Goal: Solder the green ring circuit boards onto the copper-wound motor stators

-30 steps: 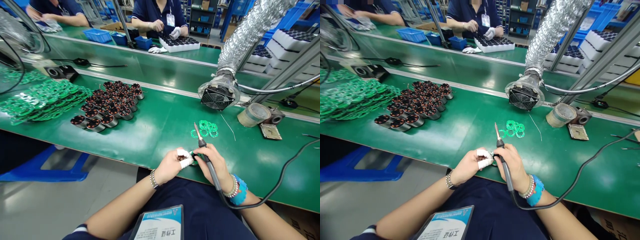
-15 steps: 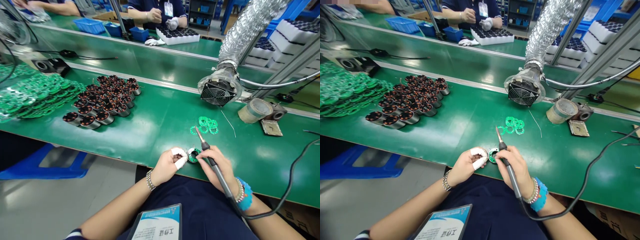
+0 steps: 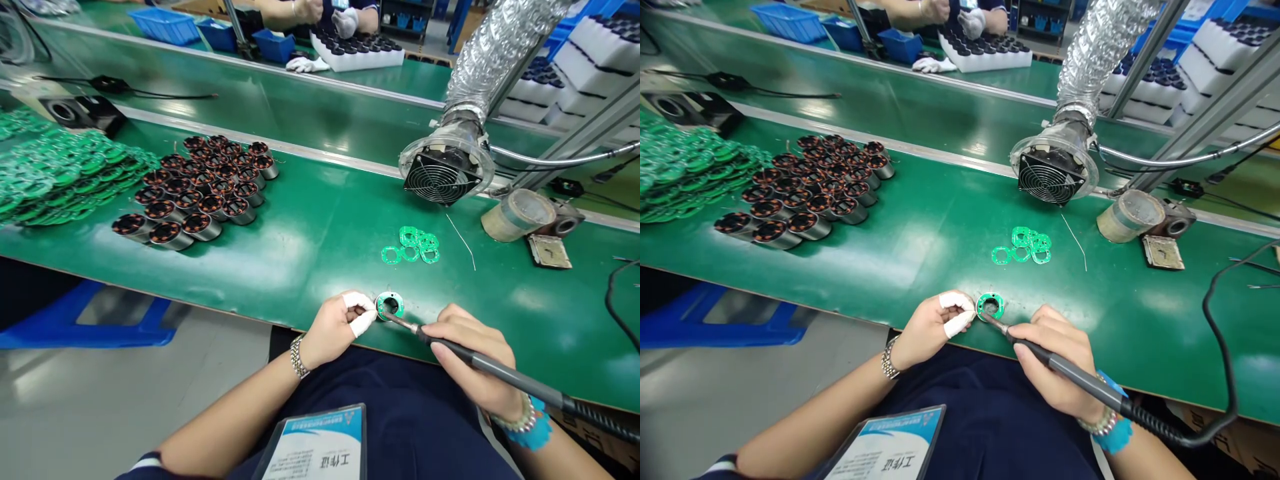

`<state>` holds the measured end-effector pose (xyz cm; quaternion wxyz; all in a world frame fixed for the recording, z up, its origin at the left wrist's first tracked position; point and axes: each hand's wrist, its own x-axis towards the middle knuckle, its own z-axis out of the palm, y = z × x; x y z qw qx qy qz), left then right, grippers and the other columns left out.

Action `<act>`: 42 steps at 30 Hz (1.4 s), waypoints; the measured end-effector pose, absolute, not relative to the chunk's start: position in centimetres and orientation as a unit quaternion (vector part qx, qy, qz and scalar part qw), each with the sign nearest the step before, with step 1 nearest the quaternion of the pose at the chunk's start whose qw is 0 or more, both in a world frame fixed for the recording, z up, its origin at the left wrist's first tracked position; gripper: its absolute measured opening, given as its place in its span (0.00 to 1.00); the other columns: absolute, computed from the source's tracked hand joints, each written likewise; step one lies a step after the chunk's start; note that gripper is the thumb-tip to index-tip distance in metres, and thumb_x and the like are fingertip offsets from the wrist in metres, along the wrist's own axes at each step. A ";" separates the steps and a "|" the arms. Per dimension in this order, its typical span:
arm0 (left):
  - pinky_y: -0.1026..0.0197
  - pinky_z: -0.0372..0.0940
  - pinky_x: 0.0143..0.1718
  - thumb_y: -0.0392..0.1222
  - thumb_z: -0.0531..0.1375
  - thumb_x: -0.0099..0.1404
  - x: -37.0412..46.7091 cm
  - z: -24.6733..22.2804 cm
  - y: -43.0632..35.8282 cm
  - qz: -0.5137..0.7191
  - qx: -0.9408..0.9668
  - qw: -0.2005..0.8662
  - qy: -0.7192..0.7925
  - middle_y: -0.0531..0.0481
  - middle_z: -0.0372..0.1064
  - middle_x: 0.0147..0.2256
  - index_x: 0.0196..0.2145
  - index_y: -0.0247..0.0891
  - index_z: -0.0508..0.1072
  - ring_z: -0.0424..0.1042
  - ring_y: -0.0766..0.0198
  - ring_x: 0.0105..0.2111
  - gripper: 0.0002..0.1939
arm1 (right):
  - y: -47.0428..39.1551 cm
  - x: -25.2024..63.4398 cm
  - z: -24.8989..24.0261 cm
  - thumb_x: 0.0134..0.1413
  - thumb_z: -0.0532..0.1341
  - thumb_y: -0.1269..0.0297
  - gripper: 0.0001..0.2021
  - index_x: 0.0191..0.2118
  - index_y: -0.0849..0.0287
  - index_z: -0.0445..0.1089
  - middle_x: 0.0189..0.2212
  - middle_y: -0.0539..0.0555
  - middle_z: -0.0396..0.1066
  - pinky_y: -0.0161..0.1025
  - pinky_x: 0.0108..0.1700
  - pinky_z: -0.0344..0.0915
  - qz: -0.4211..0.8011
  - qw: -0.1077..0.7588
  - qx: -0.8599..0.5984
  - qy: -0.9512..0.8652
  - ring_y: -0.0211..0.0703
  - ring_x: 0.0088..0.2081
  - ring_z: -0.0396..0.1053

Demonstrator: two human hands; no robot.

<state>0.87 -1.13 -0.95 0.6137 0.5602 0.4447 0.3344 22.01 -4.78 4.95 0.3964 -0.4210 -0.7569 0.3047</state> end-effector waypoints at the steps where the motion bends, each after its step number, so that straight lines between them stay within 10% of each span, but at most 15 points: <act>1: 0.66 0.63 0.29 0.40 0.58 0.57 0.9 -0.9 -1.1 0.333 0.562 0.613 0.444 0.51 0.64 0.27 0.27 0.35 0.67 0.64 0.68 0.26 0.05 | -4.8 22.0 4.9 0.49 0.58 0.77 0.12 0.40 0.60 0.72 0.24 0.55 0.70 0.40 0.27 0.64 0.306 0.395 -0.421 -0.757 0.42 0.28 0.65; 22: 0.67 0.64 0.28 0.37 0.57 0.57 0.8 -1.4 -1.1 0.336 0.590 0.590 0.438 0.51 0.64 0.27 0.27 0.34 0.67 0.64 0.70 0.25 0.04 | -4.5 24.5 5.0 0.47 0.60 0.77 0.13 0.39 0.58 0.73 0.24 0.52 0.69 0.41 0.31 0.64 0.236 0.430 -0.444 -0.750 0.41 0.27 0.65; 30: 0.66 0.64 0.27 0.41 0.56 0.60 0.5 -2.3 -1.3 0.311 0.610 0.582 0.439 0.51 0.65 0.27 0.28 0.35 0.67 0.66 0.69 0.25 0.07 | 2.3 34.2 2.4 0.54 0.59 0.65 0.12 0.44 0.58 0.70 0.41 0.59 0.71 0.45 0.49 0.61 -0.075 0.470 -0.637 -0.606 0.46 0.44 0.67; 37: 0.66 0.66 0.29 0.40 0.56 0.60 0.7 -1.9 -1.5 0.311 0.603 0.580 0.451 0.51 0.67 0.25 0.29 0.35 0.67 0.68 0.68 0.25 0.06 | 2.6 32.0 2.0 0.58 0.55 0.65 0.11 0.46 0.59 0.66 0.23 0.50 0.71 0.36 0.34 0.68 0.014 0.439 -0.631 -0.640 0.38 0.26 0.70; 42: 0.65 0.68 0.31 0.38 0.61 0.55 0.8 -1.9 -1.7 0.309 0.608 0.577 0.449 0.50 0.69 0.30 0.34 0.36 0.65 0.71 0.67 0.28 0.09 | -1.8 23.3 1.3 0.50 0.63 0.64 0.19 0.48 0.54 0.62 0.45 0.56 0.71 0.40 0.47 0.68 0.203 0.347 -0.454 -0.795 0.44 0.44 0.71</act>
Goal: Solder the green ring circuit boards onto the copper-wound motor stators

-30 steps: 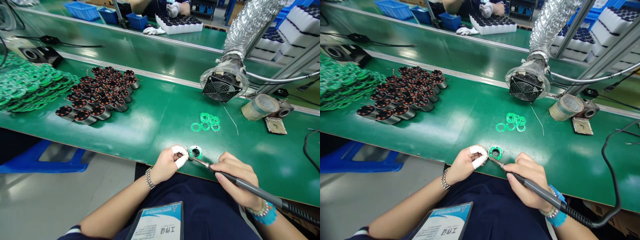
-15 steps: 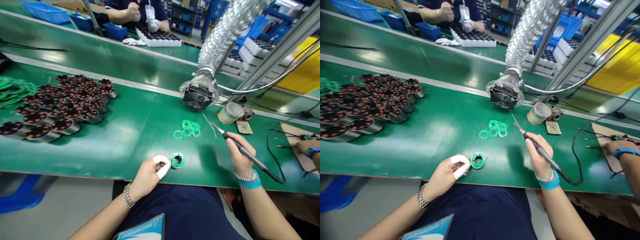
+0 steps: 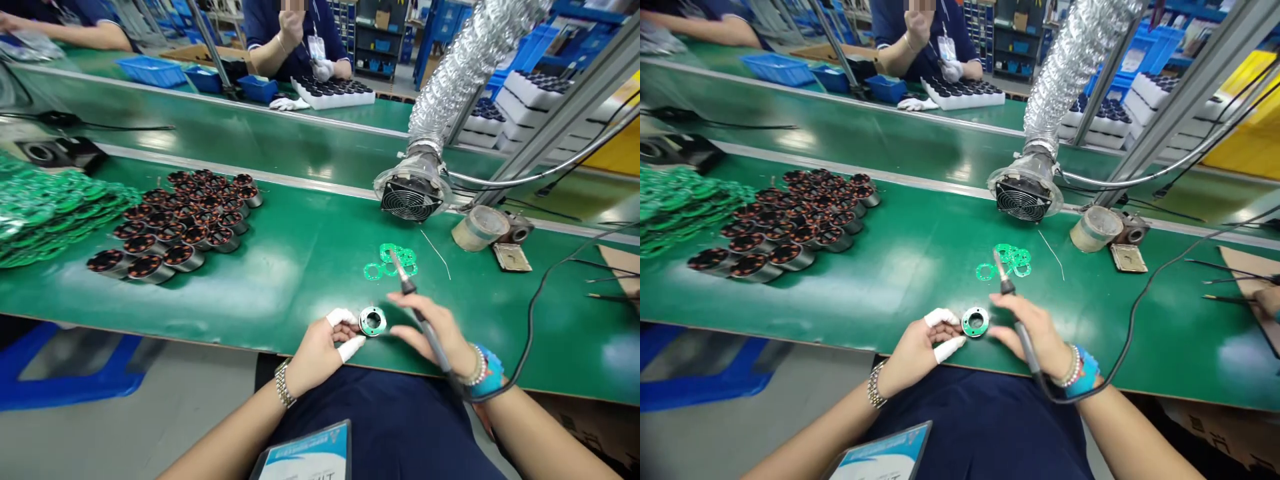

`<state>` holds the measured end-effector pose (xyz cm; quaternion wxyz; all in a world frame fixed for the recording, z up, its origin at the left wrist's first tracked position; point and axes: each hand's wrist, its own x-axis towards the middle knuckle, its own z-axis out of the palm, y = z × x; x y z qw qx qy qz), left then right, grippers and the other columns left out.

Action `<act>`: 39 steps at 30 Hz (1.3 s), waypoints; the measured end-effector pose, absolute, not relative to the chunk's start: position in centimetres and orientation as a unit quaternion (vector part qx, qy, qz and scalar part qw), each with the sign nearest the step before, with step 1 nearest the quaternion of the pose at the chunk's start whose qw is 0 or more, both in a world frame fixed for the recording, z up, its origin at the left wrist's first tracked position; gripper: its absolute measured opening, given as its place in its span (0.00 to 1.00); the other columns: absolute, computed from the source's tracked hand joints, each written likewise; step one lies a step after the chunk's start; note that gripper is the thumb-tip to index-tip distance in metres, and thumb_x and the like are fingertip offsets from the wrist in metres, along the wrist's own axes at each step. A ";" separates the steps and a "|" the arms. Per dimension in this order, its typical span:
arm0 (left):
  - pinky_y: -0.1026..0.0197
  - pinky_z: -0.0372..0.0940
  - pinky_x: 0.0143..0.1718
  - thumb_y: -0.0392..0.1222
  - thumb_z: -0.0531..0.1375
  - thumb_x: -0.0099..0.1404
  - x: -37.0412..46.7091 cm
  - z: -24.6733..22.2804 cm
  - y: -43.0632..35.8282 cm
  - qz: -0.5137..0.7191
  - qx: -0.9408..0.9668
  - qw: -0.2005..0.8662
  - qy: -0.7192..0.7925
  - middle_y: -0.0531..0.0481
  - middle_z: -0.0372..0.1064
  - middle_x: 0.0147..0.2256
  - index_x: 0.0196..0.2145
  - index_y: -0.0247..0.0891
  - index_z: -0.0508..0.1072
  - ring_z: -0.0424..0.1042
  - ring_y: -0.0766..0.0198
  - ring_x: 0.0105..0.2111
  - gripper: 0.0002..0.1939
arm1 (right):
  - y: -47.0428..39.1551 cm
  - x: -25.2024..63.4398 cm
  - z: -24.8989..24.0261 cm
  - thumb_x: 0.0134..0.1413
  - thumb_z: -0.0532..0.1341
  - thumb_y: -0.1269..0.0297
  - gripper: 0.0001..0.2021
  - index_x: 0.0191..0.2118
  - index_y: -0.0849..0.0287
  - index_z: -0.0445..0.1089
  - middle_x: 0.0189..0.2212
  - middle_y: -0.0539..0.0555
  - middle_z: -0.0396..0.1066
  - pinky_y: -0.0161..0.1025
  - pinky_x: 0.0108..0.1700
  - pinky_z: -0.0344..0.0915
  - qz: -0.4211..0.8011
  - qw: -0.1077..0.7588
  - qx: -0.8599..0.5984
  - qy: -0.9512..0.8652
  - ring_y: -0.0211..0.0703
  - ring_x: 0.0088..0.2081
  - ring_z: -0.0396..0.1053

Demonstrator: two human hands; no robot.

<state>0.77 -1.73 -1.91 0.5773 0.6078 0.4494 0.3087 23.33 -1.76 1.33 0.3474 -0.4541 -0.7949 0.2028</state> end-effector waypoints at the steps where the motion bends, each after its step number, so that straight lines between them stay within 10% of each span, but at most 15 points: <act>1: 0.65 0.68 0.32 0.37 0.61 0.54 0.8 -1.9 -1.7 0.308 0.609 0.576 0.451 0.50 0.69 0.30 0.34 0.36 0.65 0.71 0.67 0.29 0.10 | -2.2 22.2 1.1 0.49 0.64 0.64 0.21 0.50 0.55 0.60 0.47 0.57 0.70 0.40 0.48 0.68 0.228 0.341 -0.432 -0.803 0.45 0.46 0.70; 17: 0.61 0.68 0.35 0.40 0.57 0.60 0.4 -0.6 -0.7 0.269 0.691 0.490 0.458 0.49 0.71 0.30 0.31 0.36 0.70 0.72 0.64 0.30 0.06 | -1.5 20.2 -0.6 0.50 0.63 0.65 0.18 0.48 0.55 0.61 0.41 0.55 0.71 0.41 0.47 0.68 0.254 0.364 -0.458 -0.770 0.44 0.44 0.71; 22: 0.64 0.67 0.23 0.43 0.49 0.65 0.5 -0.5 -0.5 0.213 0.592 0.632 0.452 0.50 0.67 0.23 0.28 0.33 0.66 0.69 0.67 0.20 0.13 | -1.6 20.3 -1.0 0.51 0.62 0.66 0.18 0.48 0.55 0.61 0.42 0.57 0.70 0.44 0.49 0.67 0.246 0.370 -0.446 -0.777 0.45 0.46 0.70; 32: 0.61 0.67 0.31 0.33 0.51 0.63 -0.8 -0.8 -1.3 0.188 0.909 0.054 0.369 0.42 0.70 0.40 0.38 0.35 0.70 0.70 0.59 0.34 0.09 | -1.7 20.2 -1.2 0.53 0.61 0.66 0.17 0.49 0.55 0.60 0.43 0.57 0.68 0.44 0.49 0.66 0.261 0.375 -0.440 -0.773 0.45 0.46 0.68; 39: 0.68 0.62 0.20 0.40 0.48 0.64 1.0 0.3 -0.4 0.185 0.723 0.473 0.468 0.51 0.63 0.22 0.28 0.34 0.66 0.65 0.68 0.20 0.11 | -1.7 20.1 -1.3 0.52 0.61 0.67 0.17 0.48 0.56 0.60 0.42 0.57 0.68 0.43 0.46 0.68 0.243 0.387 -0.432 -0.778 0.45 0.45 0.68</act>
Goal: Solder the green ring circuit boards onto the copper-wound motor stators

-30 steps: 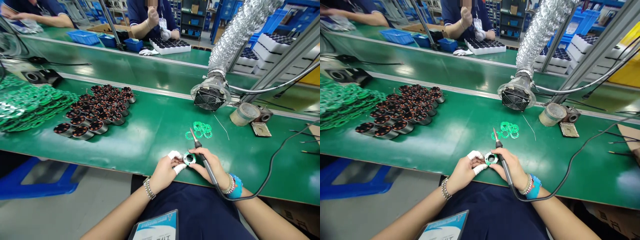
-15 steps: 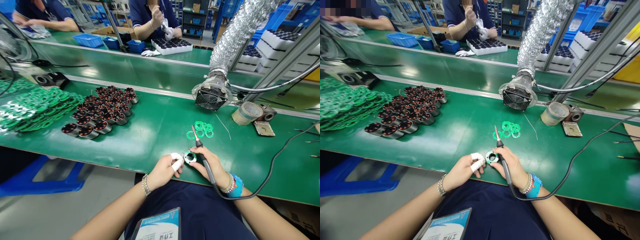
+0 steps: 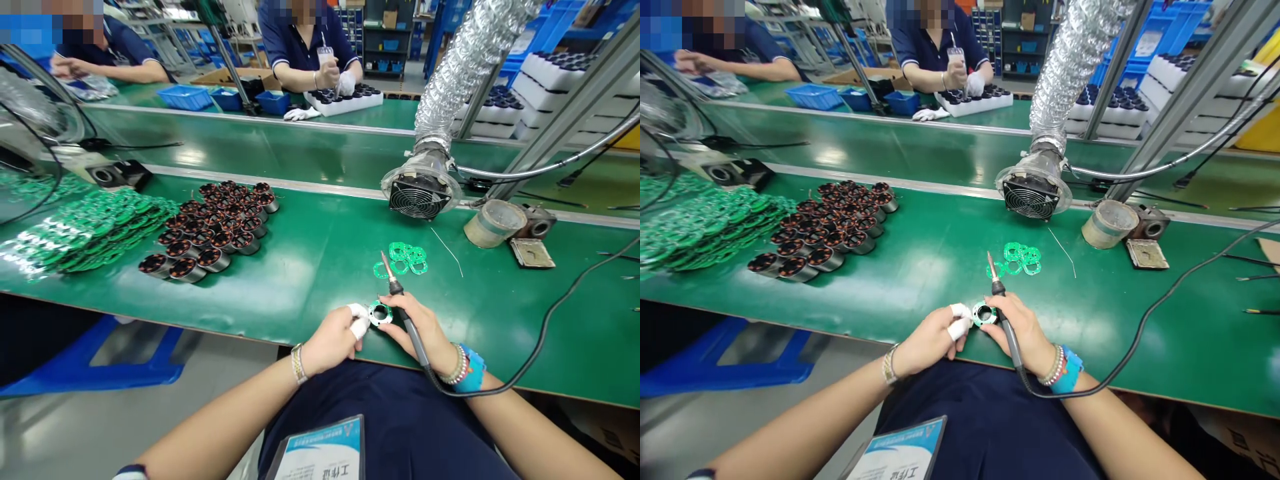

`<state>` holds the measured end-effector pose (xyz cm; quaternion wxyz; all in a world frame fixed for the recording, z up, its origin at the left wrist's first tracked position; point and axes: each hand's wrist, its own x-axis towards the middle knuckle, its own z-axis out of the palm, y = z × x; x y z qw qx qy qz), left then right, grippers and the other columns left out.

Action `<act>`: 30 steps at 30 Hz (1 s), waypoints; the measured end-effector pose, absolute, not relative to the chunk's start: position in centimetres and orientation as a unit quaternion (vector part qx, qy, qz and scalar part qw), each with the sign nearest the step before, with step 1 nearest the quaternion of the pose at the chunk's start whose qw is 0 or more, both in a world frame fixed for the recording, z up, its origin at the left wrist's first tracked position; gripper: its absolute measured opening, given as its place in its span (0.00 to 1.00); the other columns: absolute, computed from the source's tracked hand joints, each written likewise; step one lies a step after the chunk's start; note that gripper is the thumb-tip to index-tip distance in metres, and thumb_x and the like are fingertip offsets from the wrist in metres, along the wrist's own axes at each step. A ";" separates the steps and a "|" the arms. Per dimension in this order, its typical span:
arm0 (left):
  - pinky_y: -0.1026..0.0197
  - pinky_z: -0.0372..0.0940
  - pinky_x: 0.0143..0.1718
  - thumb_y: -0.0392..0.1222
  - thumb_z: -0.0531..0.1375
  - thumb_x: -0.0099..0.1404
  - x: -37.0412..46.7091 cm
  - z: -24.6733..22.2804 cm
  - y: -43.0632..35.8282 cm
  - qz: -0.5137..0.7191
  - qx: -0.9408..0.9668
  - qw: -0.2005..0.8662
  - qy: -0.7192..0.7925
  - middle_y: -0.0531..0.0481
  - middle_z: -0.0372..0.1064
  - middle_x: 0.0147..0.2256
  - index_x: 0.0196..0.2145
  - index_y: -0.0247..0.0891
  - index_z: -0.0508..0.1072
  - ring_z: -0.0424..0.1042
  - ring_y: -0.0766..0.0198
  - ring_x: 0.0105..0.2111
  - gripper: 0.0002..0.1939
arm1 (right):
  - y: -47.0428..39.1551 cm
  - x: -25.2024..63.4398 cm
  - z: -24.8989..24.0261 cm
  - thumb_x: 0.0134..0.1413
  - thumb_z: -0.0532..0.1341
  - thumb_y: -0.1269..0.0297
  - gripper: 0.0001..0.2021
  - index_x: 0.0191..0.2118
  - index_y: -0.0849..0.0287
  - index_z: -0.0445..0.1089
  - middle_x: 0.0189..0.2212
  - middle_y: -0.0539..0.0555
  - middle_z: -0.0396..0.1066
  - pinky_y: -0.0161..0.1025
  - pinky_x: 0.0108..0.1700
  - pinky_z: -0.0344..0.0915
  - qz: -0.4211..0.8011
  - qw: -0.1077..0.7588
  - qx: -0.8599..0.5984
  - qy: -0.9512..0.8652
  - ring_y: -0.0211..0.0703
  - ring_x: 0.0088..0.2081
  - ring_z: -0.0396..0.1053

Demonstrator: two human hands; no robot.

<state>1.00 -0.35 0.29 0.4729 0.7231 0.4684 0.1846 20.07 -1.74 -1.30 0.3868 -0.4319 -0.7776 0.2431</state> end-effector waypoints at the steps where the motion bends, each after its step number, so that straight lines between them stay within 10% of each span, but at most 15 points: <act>1: 0.69 0.60 0.17 0.41 0.47 0.65 1.1 0.4 -0.3 0.180 0.672 0.546 0.467 0.53 0.61 0.20 0.27 0.34 0.65 0.64 0.69 0.17 0.13 | -1.7 20.1 -1.3 0.53 0.61 0.67 0.17 0.48 0.56 0.60 0.42 0.57 0.68 0.43 0.46 0.68 0.241 0.388 -0.432 -0.778 0.45 0.44 0.68; 4: 0.68 0.61 0.18 0.45 0.51 0.64 0.6 0.3 -0.4 0.191 0.676 0.538 0.465 0.52 0.64 0.22 0.32 0.34 0.67 0.65 0.69 0.19 0.12 | -1.8 20.0 -1.5 0.53 0.60 0.66 0.17 0.49 0.55 0.60 0.41 0.57 0.68 0.43 0.45 0.68 0.242 0.389 -0.432 -0.777 0.45 0.44 0.68; 12: 0.64 0.65 0.33 0.36 0.52 0.64 -1.2 -0.7 -0.9 0.204 0.910 0.052 0.357 0.45 0.71 0.37 0.37 0.37 0.72 0.69 0.63 0.33 0.09 | -1.8 20.1 -1.4 0.54 0.60 0.66 0.16 0.49 0.55 0.60 0.41 0.57 0.68 0.44 0.45 0.68 0.245 0.382 -0.432 -0.779 0.44 0.43 0.68; 21: 0.67 0.58 0.21 0.35 0.54 0.58 2.1 -0.2 -0.5 0.267 0.827 0.159 0.469 0.52 0.61 0.21 0.21 0.36 0.65 0.60 0.70 0.19 0.09 | -1.9 19.7 -1.4 0.54 0.59 0.67 0.16 0.49 0.56 0.60 0.39 0.57 0.67 0.42 0.42 0.68 0.225 0.394 -0.426 -0.783 0.44 0.40 0.67; 30: 0.58 0.68 0.39 0.29 0.47 0.62 0.6 -2.6 -3.6 0.276 0.883 0.021 0.379 0.39 0.71 0.40 0.48 0.34 0.67 0.70 0.57 0.41 0.18 | -2.0 19.5 -1.5 0.54 0.59 0.67 0.15 0.48 0.55 0.60 0.40 0.57 0.68 0.43 0.42 0.68 0.210 0.400 -0.427 -0.783 0.45 0.40 0.68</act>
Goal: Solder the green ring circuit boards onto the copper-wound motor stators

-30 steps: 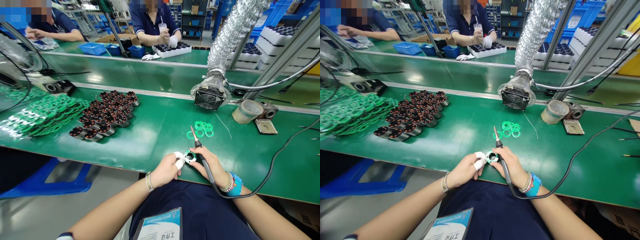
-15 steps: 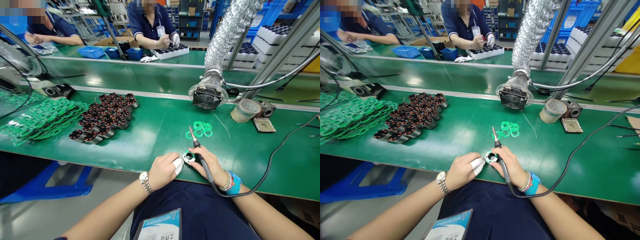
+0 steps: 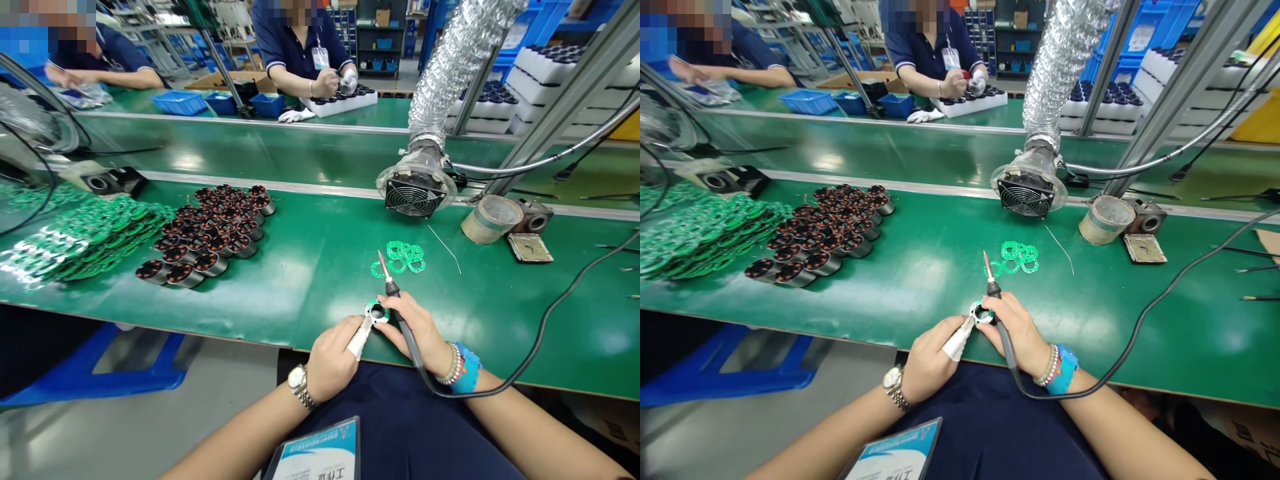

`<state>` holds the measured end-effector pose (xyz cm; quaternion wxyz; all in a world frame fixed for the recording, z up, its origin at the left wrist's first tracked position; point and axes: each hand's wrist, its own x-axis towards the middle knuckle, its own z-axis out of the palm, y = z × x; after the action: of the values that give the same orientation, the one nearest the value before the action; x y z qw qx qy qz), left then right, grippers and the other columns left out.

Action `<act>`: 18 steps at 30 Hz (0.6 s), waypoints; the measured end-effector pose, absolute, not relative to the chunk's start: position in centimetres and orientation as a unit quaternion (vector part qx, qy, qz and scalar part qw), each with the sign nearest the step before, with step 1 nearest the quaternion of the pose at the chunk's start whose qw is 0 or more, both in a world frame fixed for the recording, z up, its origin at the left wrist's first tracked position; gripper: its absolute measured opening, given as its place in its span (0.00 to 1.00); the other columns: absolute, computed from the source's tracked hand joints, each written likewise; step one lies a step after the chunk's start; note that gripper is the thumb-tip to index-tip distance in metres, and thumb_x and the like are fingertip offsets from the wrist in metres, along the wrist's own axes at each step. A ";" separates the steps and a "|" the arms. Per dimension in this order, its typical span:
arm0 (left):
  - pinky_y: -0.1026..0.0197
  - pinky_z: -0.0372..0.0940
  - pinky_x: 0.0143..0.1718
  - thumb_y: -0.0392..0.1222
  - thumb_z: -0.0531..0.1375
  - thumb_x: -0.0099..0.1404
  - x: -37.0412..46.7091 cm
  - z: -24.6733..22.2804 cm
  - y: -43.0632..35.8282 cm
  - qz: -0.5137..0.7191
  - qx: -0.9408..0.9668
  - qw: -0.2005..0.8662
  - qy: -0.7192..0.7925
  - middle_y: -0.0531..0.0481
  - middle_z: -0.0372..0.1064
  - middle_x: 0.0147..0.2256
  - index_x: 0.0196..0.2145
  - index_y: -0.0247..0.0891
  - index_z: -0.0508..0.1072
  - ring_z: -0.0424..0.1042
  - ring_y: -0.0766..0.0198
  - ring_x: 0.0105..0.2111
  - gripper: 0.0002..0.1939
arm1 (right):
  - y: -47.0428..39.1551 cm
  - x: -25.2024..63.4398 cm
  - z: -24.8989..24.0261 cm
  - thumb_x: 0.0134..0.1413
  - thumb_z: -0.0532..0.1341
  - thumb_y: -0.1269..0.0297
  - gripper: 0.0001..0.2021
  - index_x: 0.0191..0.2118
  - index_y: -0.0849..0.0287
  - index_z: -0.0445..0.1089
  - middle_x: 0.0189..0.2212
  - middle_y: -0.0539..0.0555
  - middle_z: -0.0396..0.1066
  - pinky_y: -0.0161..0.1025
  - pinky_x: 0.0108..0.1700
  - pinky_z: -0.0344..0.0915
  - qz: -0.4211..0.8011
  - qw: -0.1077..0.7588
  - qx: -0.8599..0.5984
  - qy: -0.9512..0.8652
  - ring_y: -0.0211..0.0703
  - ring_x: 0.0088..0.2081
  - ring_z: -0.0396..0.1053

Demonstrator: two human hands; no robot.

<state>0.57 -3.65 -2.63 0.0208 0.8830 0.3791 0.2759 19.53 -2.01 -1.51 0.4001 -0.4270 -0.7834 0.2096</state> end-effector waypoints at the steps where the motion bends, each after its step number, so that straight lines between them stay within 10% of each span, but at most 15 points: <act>1: 0.56 0.68 0.39 0.28 0.47 0.62 0.4 -2.5 -3.7 0.256 0.890 0.018 0.376 0.38 0.70 0.42 0.49 0.33 0.66 0.69 0.55 0.44 0.19 | -2.0 19.5 -1.5 0.54 0.59 0.67 0.15 0.48 0.55 0.60 0.40 0.57 0.68 0.43 0.42 0.68 0.210 0.400 -0.427 -0.783 0.45 0.40 0.68; 9: 0.57 0.67 0.43 0.34 0.51 0.63 -0.6 -0.1 0.0 0.225 0.840 0.242 0.430 0.42 0.70 0.43 0.47 0.35 0.68 0.70 0.60 0.41 0.14 | -1.6 19.8 -1.1 0.53 0.60 0.67 0.17 0.49 0.55 0.61 0.41 0.57 0.69 0.43 0.45 0.67 0.255 0.389 -0.425 -0.777 0.45 0.43 0.69; 18: 0.58 0.65 0.42 0.38 0.50 0.65 -0.4 -0.4 0.6 0.184 0.855 0.251 0.415 0.44 0.72 0.38 0.39 0.36 0.72 0.70 0.59 0.38 0.12 | -1.9 20.4 0.0 0.50 0.63 0.66 0.20 0.49 0.56 0.60 0.43 0.57 0.68 0.44 0.48 0.66 0.264 0.362 -0.442 -0.777 0.46 0.45 0.67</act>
<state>-0.41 0.60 -0.39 0.2511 0.8549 0.4149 0.1844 20.38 -1.88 -0.03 0.3617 -0.4424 -0.7771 0.2637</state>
